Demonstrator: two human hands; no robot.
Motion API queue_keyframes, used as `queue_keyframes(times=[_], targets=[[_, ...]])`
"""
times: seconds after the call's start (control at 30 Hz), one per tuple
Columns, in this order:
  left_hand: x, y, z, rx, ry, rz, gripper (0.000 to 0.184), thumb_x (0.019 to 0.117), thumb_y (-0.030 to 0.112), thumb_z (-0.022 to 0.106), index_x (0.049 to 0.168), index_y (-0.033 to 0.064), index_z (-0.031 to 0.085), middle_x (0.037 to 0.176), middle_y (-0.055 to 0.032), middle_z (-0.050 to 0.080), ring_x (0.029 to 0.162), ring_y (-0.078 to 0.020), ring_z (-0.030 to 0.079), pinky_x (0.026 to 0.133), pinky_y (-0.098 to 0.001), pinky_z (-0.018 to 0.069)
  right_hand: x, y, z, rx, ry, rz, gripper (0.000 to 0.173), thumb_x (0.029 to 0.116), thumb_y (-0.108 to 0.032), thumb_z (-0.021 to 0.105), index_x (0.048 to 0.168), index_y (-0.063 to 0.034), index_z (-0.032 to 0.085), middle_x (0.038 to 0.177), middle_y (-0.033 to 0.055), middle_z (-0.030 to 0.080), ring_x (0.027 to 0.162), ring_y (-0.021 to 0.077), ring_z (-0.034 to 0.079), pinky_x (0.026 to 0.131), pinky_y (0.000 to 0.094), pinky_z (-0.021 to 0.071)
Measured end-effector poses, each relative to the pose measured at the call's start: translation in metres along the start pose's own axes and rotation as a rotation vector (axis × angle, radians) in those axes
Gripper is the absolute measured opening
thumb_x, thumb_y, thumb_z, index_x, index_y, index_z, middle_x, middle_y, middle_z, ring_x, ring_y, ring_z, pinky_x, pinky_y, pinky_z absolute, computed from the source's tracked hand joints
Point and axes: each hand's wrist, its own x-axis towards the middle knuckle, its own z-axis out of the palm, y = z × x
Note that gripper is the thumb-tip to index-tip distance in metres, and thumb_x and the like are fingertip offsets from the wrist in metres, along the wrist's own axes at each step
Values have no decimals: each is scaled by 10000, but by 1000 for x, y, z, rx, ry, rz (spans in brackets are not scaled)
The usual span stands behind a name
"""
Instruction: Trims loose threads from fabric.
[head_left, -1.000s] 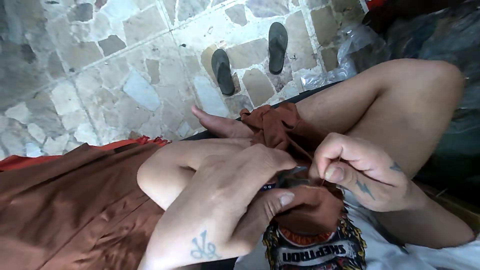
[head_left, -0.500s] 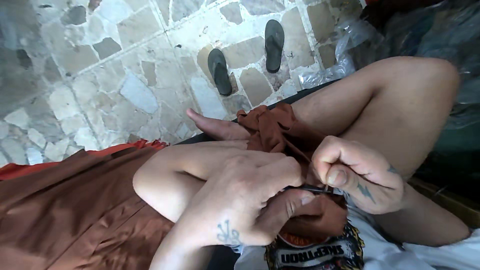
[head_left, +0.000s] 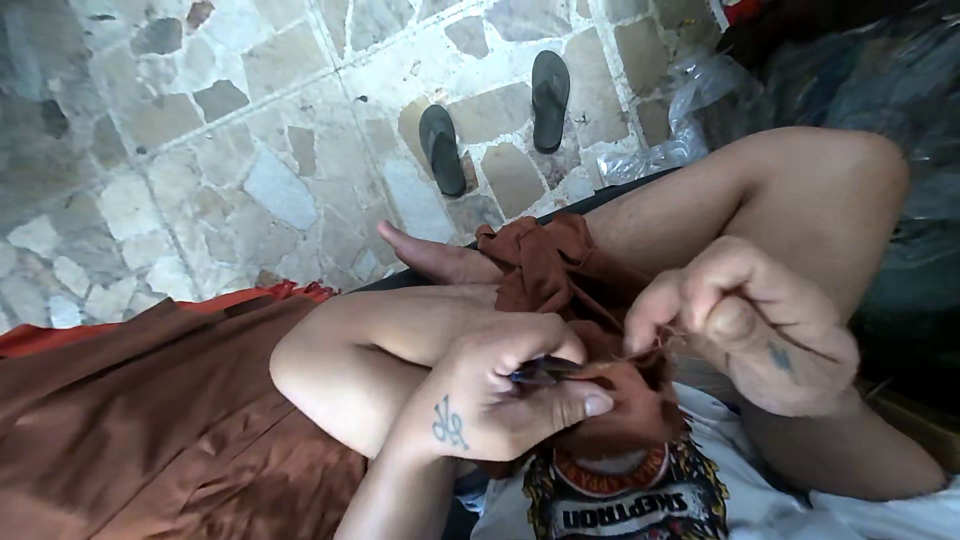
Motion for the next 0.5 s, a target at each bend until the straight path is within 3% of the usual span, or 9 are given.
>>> queue_keyframes(times=[0.17, 0.23, 0.3, 0.5], targets=[[-2, 9, 5, 147, 74, 90, 248, 976, 257, 717, 944, 32, 619, 787, -4, 596, 738, 18, 552, 672, -116, 460, -2, -11, -4, 101, -18, -6, 236, 1111, -300, 433, 1054, -124, 580, 971, -16, 705, 794, 36, 693, 647, 160, 585], [-6, 17, 7, 275, 87, 92, 400, 1019, 440, 612, 1109, 50, 614, 881, 1, 613, 795, 16, 559, 721, -131, 470, -4, -15, -2, 29, -6, -40, 243, 1109, -295, 445, 1028, -110, 581, 905, -23, 670, 779, 20, 670, 662, 158, 579], [-10, 27, 6, 399, 96, 62, 497, 1064, 528, 445, 1171, 68, 599, 938, -4, 619, 851, -3, 581, 761, -170, 485, -5, -19, 0, -76, 10, -75, 250, 1110, -300, 446, 1009, -111, 574, 843, -32, 610, 741, -2, 617, 650, 145, 538], [-1, 36, 1, 686, 166, 111, 400, 1040, 443, 526, 987, 81, 687, 797, 10, 644, 734, -22, 585, 640, -193, 454, 1, -24, 2, -206, -2, -128, 260, 1103, -289, 471, 969, -92, 576, 784, -33, 550, 692, -30, 536, 623, 123, 463]])
